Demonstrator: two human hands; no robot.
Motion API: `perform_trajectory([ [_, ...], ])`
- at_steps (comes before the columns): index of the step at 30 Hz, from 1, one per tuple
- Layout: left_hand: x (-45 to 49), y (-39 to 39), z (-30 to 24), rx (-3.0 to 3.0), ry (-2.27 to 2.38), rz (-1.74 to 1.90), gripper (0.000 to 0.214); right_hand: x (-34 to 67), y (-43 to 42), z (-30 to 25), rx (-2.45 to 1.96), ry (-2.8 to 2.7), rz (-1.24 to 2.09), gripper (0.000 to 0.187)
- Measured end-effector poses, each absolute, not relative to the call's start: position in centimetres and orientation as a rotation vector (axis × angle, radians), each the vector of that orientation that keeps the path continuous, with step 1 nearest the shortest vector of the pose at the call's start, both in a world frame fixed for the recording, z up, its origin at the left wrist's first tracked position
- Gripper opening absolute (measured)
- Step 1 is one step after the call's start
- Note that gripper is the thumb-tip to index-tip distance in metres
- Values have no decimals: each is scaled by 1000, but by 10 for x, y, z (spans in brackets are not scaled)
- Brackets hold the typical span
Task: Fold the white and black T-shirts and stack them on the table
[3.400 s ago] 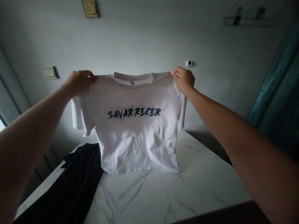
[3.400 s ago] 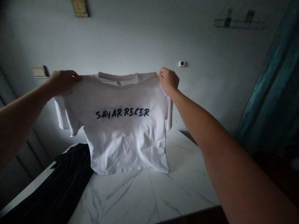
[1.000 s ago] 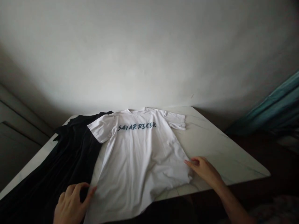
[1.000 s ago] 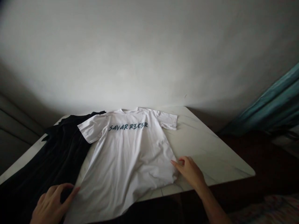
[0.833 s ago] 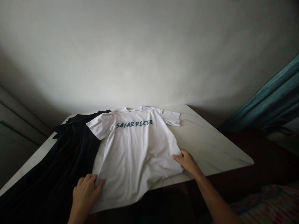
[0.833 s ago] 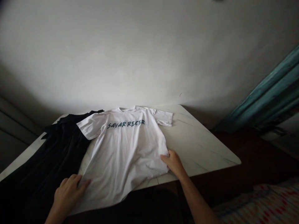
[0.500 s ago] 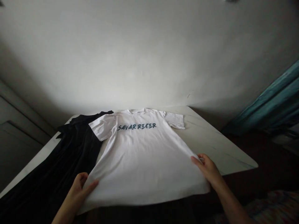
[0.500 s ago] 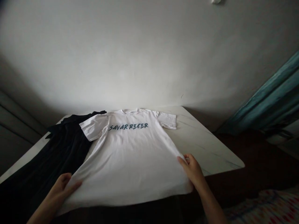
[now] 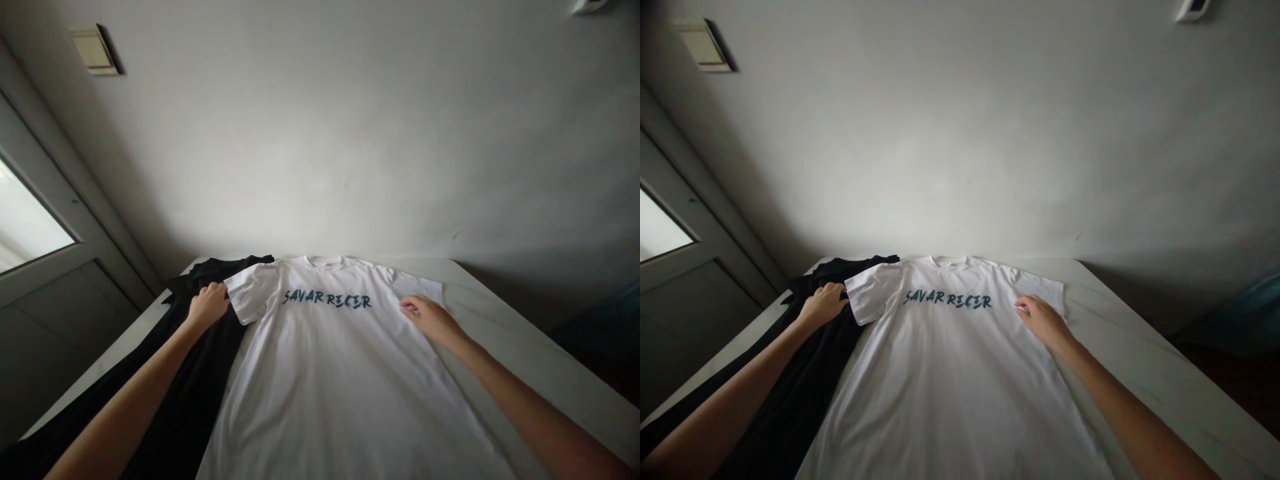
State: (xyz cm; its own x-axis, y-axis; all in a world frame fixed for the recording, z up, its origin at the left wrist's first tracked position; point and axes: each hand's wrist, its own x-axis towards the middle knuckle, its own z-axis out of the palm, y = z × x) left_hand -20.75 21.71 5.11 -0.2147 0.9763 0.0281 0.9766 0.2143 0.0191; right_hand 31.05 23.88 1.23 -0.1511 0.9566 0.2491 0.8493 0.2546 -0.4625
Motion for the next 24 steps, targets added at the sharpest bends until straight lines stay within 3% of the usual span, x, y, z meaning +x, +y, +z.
perform_trajectory([
  [3, -203, 247, 29, -2013, -2504, 182, 47, 233, 296, 16, -1436, -2206, 409, 16],
  [7, -189, 245, -14, -2050, -2534, 85, 77, 110, 342, 6, -1169, -2411, 547, 19],
  [9, -184, 248, -29, -2054, -2494, -42, 82, 48, 361, 3, -1083, -2427, 630, 30],
  [13, -188, 276, -30, -2185, -2191, -354, 71, -45, 392, -3, -878, -2409, 664, 67],
  [15, -194, 296, -22, -2322, -1994, -580, 64, -66, 404, -7, -866, -2385, 702, 61],
  [18, -199, 326, -12, -2397, -1776, -914, 53, -67, 417, -15, -916, -2306, 745, 30],
  [20, -196, 343, -14, -2354, -1706, -1032, 48, -54, 423, -23, -971, -2225, 725, 22],
  [24, -185, 361, -29, -2278, -1916, -716, 53, -22, 430, -45, -1045, -1821, 787, 22],
])
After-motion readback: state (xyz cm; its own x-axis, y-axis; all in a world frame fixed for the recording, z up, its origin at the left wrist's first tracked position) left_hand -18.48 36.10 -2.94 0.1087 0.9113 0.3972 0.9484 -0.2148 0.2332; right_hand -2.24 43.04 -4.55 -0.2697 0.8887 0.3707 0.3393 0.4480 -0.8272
